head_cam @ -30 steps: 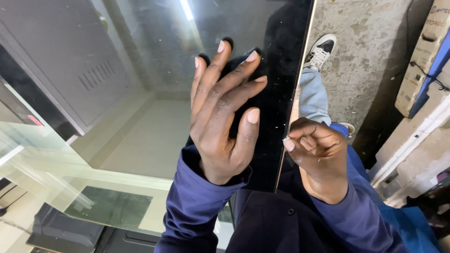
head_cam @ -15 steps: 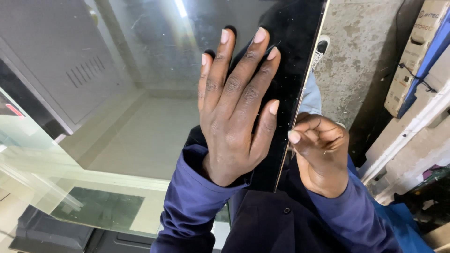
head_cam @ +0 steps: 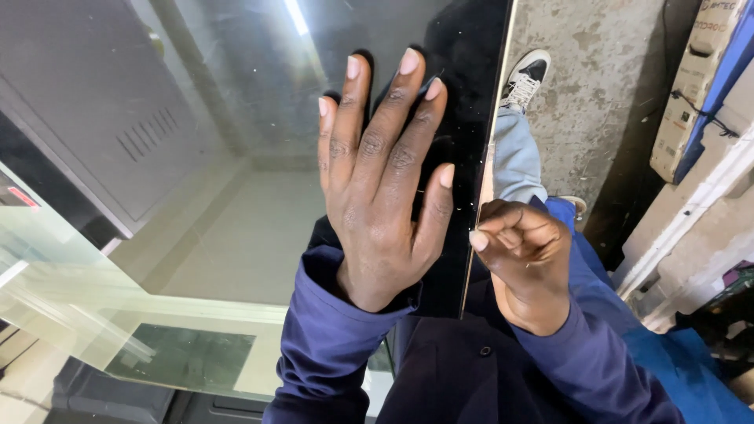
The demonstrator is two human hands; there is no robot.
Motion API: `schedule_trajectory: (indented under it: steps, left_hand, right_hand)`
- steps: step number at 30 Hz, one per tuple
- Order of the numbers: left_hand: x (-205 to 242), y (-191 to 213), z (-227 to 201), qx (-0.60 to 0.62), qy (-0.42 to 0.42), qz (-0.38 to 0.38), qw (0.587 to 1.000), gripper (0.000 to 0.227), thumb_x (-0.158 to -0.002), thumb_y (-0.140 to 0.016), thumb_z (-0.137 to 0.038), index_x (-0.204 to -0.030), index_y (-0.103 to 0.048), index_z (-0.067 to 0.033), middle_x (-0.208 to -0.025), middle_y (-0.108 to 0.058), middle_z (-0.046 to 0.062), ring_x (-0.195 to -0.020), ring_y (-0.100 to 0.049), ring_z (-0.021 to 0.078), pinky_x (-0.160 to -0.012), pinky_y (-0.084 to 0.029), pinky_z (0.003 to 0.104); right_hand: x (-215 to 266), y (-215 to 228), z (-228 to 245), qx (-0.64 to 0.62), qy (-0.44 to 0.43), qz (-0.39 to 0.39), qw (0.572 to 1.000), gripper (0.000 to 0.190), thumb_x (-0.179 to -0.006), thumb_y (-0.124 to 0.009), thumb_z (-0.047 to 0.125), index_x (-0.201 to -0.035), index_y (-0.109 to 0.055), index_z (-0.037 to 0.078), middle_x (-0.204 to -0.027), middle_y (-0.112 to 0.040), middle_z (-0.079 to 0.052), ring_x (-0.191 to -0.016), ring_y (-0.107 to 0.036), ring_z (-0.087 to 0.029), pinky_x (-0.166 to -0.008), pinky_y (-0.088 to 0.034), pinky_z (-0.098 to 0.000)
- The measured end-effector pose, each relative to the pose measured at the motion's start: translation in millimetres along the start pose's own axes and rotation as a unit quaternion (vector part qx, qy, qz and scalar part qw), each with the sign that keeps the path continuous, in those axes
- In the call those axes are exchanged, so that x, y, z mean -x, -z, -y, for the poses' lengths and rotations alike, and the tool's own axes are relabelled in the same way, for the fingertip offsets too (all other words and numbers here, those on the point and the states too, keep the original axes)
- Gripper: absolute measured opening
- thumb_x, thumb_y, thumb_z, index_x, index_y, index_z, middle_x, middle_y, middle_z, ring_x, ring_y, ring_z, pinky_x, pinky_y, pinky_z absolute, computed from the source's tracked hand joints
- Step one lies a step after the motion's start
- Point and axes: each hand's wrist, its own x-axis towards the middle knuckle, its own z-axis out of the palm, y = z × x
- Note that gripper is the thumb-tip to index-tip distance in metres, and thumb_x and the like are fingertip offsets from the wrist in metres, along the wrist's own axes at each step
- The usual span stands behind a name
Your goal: Cleaning the edges of a TV panel using a small cloth to remove residue or dust in a repair workshop.
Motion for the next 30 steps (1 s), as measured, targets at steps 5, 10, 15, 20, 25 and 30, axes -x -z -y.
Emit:
schedule_trajectory:
  steps: [5,10,15,20,25,30]
  left_hand:
    - [1,-4,-2,-0.043,-0.001,0.006,0.999,0.047,-0.105,-0.036,-0.034,-0.140,-0.056,-0.0096,-0.151,-0.046,0.007,-0.151,-0.031,0.0333,-0.133,-0.026,0.059]
    - [2,-5,-4,-0.078,-0.008,0.003,0.997,0.047,-0.105,-0.036,-0.034,-0.140,-0.055,-0.0099,-0.150,-0.045,0.007,-0.150,-0.031,0.0346,-0.131,-0.027,0.058]
    - [4,-7,-3,-0.081,-0.016,0.012,0.996,0.047,-0.104,-0.037,-0.033,-0.140,-0.055,-0.0094,-0.150,-0.045,0.008,-0.150,-0.032,0.0355,-0.131,-0.021,0.054]
    - [2,-8,-4,-0.087,-0.019,0.005,0.996,0.047,-0.104,-0.036,-0.033,-0.139,-0.056,-0.0088,-0.150,-0.046,0.009,-0.150,-0.033,0.0354,-0.131,-0.022,0.054]
    - [6,-9,-4,-0.091,-0.019,0.002,0.996,0.047,-0.104,-0.037,-0.032,-0.140,-0.056,-0.0088,-0.151,-0.044,0.008,-0.151,-0.031,0.0342,-0.132,-0.024,0.056]
    - [4,-9,-5,-0.084,-0.022,0.002,0.996,0.047,-0.105,-0.036,-0.032,-0.140,-0.057,-0.0081,-0.150,-0.044,0.008,-0.150,-0.031,0.0346,-0.131,-0.023,0.056]
  right_hand:
    - [-14,-2,3,-0.031,-0.007,-0.028,0.999,0.010,-0.083,-0.074,0.005,-0.086,-0.065,0.006,-0.082,-0.066,-0.006,-0.073,-0.062,-0.011,-0.074,-0.050,-0.0213]
    - [1,5,-7,-0.033,-0.012,-0.019,0.999,0.008,-0.084,-0.074,0.006,-0.088,-0.067,0.008,-0.083,-0.066,-0.004,-0.074,-0.061,-0.010,-0.071,-0.049,-0.0219]
    - [-13,4,-1,-0.026,0.005,-0.016,1.000,0.009,-0.084,-0.073,0.005,-0.087,-0.066,0.008,-0.082,-0.064,-0.003,-0.075,-0.057,-0.009,-0.076,-0.047,-0.0231]
    - [2,10,-7,-0.001,0.014,0.003,1.000,0.008,-0.085,-0.070,0.004,-0.086,-0.063,0.007,-0.071,-0.057,-0.003,-0.062,-0.051,-0.009,-0.062,-0.043,-0.0209]
    - [-5,10,-4,0.011,0.013,0.013,1.000,0.007,-0.086,-0.071,0.005,-0.086,-0.065,0.008,-0.073,-0.060,-0.002,-0.069,-0.053,-0.010,-0.070,-0.046,-0.0233]
    - [5,11,-8,0.032,0.032,0.012,0.999,0.008,-0.087,-0.068,0.003,-0.087,-0.063,0.009,-0.071,-0.054,-0.001,-0.069,-0.048,-0.011,-0.069,-0.042,-0.0245]
